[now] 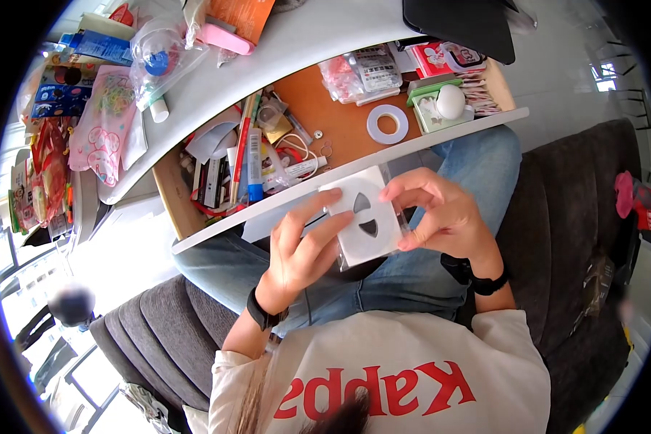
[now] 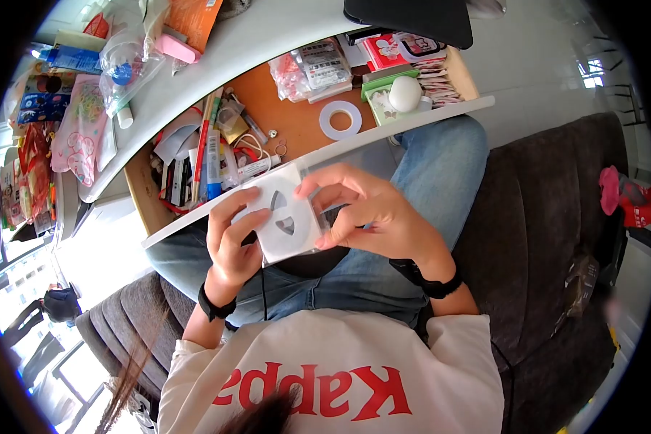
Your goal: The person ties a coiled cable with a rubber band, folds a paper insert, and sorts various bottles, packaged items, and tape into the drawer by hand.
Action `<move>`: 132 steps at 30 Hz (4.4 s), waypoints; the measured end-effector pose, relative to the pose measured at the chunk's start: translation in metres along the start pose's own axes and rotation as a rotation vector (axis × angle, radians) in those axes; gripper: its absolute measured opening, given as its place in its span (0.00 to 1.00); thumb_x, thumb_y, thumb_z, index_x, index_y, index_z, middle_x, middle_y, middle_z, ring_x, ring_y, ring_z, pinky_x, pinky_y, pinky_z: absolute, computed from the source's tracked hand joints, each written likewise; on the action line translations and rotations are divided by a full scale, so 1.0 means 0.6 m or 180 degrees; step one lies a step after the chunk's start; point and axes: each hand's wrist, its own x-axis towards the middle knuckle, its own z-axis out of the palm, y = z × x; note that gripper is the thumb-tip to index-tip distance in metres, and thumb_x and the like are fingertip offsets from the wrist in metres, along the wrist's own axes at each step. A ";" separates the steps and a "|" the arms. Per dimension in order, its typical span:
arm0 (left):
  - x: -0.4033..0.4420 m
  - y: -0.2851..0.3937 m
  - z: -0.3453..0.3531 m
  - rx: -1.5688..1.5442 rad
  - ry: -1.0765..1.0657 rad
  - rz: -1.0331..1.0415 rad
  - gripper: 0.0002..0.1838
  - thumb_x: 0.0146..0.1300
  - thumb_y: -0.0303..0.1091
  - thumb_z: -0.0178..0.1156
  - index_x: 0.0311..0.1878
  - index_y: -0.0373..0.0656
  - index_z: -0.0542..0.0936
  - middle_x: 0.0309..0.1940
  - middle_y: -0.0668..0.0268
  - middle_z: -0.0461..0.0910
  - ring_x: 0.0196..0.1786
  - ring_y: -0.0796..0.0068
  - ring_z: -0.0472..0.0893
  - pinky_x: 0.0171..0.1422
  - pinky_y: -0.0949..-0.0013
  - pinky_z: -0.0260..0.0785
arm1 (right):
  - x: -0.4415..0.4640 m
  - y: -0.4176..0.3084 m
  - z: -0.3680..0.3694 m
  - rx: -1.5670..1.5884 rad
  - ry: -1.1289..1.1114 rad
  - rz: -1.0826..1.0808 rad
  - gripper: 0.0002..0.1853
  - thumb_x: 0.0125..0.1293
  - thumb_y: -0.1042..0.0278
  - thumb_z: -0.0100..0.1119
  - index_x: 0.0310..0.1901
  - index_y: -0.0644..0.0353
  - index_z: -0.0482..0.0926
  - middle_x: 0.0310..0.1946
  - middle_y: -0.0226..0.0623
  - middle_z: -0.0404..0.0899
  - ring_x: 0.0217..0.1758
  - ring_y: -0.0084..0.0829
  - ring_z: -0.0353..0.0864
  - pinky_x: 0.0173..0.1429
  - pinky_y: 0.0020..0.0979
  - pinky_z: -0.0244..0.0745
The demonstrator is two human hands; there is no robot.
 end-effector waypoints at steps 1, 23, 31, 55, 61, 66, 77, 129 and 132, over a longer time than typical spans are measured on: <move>0.003 -0.004 0.000 0.0067 0.0007 0.0103 0.25 0.33 0.17 0.63 0.41 0.42 0.77 0.46 0.57 0.75 0.38 0.59 0.80 0.37 0.67 0.75 | -0.001 -0.001 0.002 -0.0010 -0.0043 0.0006 0.07 0.46 0.83 0.65 0.24 0.58 0.78 0.52 0.41 0.68 0.42 0.30 0.77 0.48 0.29 0.72; 0.060 -0.035 0.040 -0.2815 -0.0819 -0.3195 0.14 0.65 0.39 0.53 0.40 0.35 0.73 0.24 0.70 0.75 0.24 0.85 0.72 0.29 0.80 0.62 | 0.057 0.011 -0.066 -0.1271 0.0311 0.1489 0.06 0.57 0.74 0.58 0.34 0.65 0.75 0.28 0.25 0.73 0.30 0.15 0.67 0.36 0.20 0.63; 0.064 -0.061 0.061 -0.3035 -0.0641 -0.3392 0.13 0.67 0.38 0.50 0.39 0.35 0.73 0.26 0.65 0.78 0.26 0.80 0.78 0.33 0.79 0.69 | 0.074 0.031 -0.088 -0.0940 0.0173 0.1114 0.13 0.60 0.72 0.55 0.46 0.66 0.73 0.40 0.31 0.75 0.43 0.19 0.72 0.47 0.24 0.68; 0.063 -0.040 0.084 -0.2655 0.0368 -0.3079 0.09 0.63 0.32 0.58 0.30 0.40 0.70 0.25 0.74 0.74 0.29 0.91 0.70 0.30 0.84 0.60 | 0.063 0.017 -0.073 -0.0532 -0.0174 0.1546 0.16 0.60 0.78 0.54 0.51 0.66 0.72 0.40 0.31 0.75 0.35 0.17 0.72 0.40 0.20 0.71; 0.063 -0.045 0.086 -0.2336 0.0425 -0.3028 0.14 0.63 0.34 0.57 0.24 0.41 0.69 0.20 0.77 0.68 0.25 0.92 0.64 0.27 0.84 0.54 | 0.064 0.012 -0.068 -0.0622 -0.0219 0.1439 0.15 0.58 0.79 0.55 0.49 0.66 0.74 0.39 0.32 0.76 0.35 0.17 0.72 0.39 0.21 0.71; 0.065 -0.057 0.081 -0.2035 0.0145 -0.3070 0.17 0.67 0.38 0.51 0.25 0.38 0.73 0.18 0.78 0.67 0.25 0.91 0.63 0.27 0.81 0.54 | 0.049 0.026 -0.068 -0.0760 -0.0224 0.1195 0.15 0.58 0.78 0.56 0.49 0.66 0.74 0.39 0.32 0.76 0.36 0.18 0.73 0.39 0.21 0.70; 0.083 -0.129 0.033 -0.2078 -0.0935 -0.2708 0.10 0.67 0.31 0.48 0.42 0.34 0.75 0.33 0.68 0.76 0.38 0.82 0.76 0.45 0.77 0.68 | 0.076 0.031 -0.142 -0.1469 0.1011 0.1405 0.14 0.60 0.75 0.55 0.48 0.62 0.69 0.33 0.29 0.77 0.31 0.13 0.69 0.35 0.17 0.66; 0.152 -0.230 0.200 -0.1863 -0.3355 -0.3688 0.16 0.63 0.41 0.51 0.39 0.34 0.75 0.33 0.57 0.81 0.35 0.69 0.82 0.35 0.67 0.78 | 0.080 0.094 -0.157 -0.2924 -0.0412 0.1737 0.12 0.61 0.75 0.47 0.46 0.64 0.74 0.41 0.48 0.77 0.43 0.47 0.75 0.49 0.38 0.69; 0.138 -0.263 0.212 -0.2140 -0.3518 -0.2660 0.15 0.63 0.38 0.51 0.42 0.35 0.74 0.35 0.57 0.81 0.36 0.69 0.82 0.36 0.69 0.78 | 0.078 0.107 -0.159 -0.3013 -0.0147 0.1212 0.12 0.60 0.74 0.48 0.46 0.65 0.73 0.44 0.48 0.76 0.45 0.47 0.74 0.51 0.37 0.69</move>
